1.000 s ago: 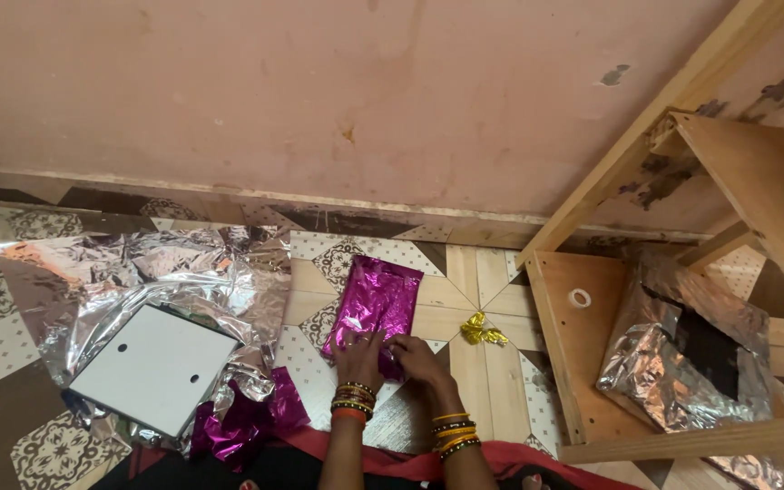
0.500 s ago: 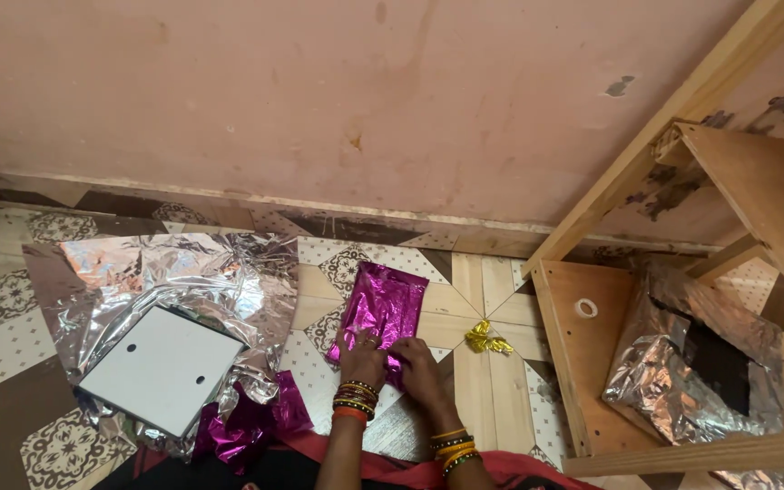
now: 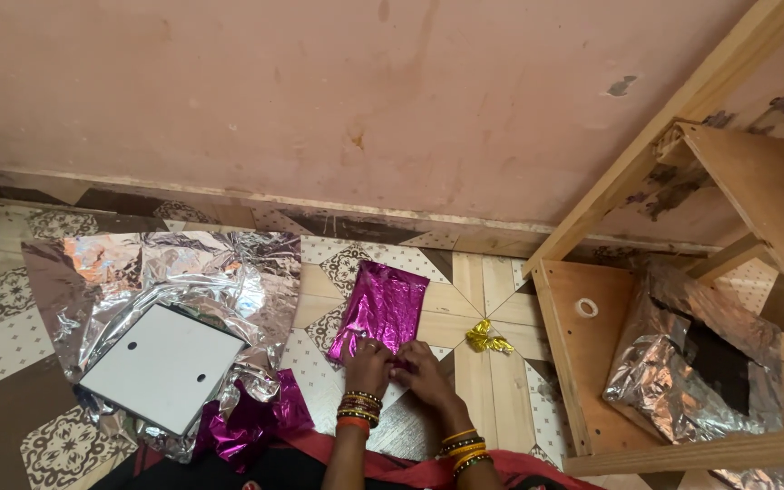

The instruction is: The person wraps a small rectangular item with shiny pink wrapping paper. They fold the paper edges, crease the folds, and smooth the surface to secure the wrap around the item.

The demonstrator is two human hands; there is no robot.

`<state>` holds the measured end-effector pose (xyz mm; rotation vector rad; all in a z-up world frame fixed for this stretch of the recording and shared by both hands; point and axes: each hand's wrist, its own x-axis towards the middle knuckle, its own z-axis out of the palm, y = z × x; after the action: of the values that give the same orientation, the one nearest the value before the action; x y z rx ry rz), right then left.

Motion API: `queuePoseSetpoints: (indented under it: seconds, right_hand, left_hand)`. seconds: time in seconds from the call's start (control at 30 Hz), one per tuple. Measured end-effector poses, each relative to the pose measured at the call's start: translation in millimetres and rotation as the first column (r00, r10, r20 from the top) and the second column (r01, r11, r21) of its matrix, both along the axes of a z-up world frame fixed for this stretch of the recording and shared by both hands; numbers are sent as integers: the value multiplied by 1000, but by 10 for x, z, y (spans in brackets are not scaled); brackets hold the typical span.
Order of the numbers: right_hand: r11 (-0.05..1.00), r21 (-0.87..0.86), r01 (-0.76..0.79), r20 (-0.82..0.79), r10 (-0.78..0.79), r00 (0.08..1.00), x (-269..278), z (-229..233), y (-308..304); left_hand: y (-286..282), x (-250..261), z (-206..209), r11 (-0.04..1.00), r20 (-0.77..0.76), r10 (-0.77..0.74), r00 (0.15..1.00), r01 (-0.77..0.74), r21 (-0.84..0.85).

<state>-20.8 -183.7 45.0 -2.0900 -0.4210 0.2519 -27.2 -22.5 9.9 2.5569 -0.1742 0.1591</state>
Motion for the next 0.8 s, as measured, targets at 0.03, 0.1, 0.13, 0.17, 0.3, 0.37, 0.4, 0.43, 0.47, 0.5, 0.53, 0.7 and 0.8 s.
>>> queuePoseSetpoints:
  seconds: [0.03, 0.1, 0.13, 0.17, 0.3, 0.37, 0.4, 0.43, 0.47, 0.5, 0.53, 0.7, 0.8]
  right_hand:
    - [1000, 12, 7, 1, -7, 1000, 14, -19, -4]
    - [999, 33, 20, 1, -20, 1000, 37, -77, -25]
    - [999, 32, 25, 6, -25, 1000, 51, -107, -34]
    - [999, 31, 28, 9, -28, 1000, 70, -138, -40]
    - [999, 13, 33, 60, -34, 998, 124, -263, -51]
    - [1000, 14, 28, 43, -29, 999, 154, -282, -66]
    - [1000, 14, 26, 33, -26, 999, 159, -284, -72]
    - [1000, 5, 27, 29, -27, 999, 170, -277, -74]
    - [1000, -4, 28, 25, -28, 999, 178, -266, -71]
    - [1000, -13, 29, 18, -28, 999, 178, -254, -66]
    - [999, -28, 36, 26, -36, 999, 182, -241, -58]
    - [996, -27, 84, -26, -85, 996, 157, -178, -26]
    - [994, -35, 107, -76, -109, 991, 166, -149, 4]
  left_hand:
    - [-22, -24, -39, 1000, 43, 5, 999, -4, -26]
    - [-44, -41, -91, 997, 73, 19, 997, -14, -74]
    - [-60, -48, -99, 995, 60, 27, 998, -21, -95]
    - [-75, -57, -93, 993, 45, 36, 998, -31, -117]
    - [-112, -104, 73, 993, 270, 83, 959, -57, -103]
    - [-138, -131, 172, 996, 230, 73, 970, -58, -69]
    - [-157, -165, 207, 996, 253, 72, 965, -59, -60]
    - [-177, -176, 233, 997, 278, 72, 958, -60, -50]
    - [-191, -174, 244, 997, 304, 71, 950, -62, -41]
    - [-196, -169, 233, 994, 324, 104, 941, -104, -17]
    - [-201, -149, 205, 989, 344, 135, 929, -146, 6]
    - [29, -47, -110, 927, 275, 361, 891, -311, -210]
    - [238, 32, -212, 929, 240, 338, 910, -281, -242]
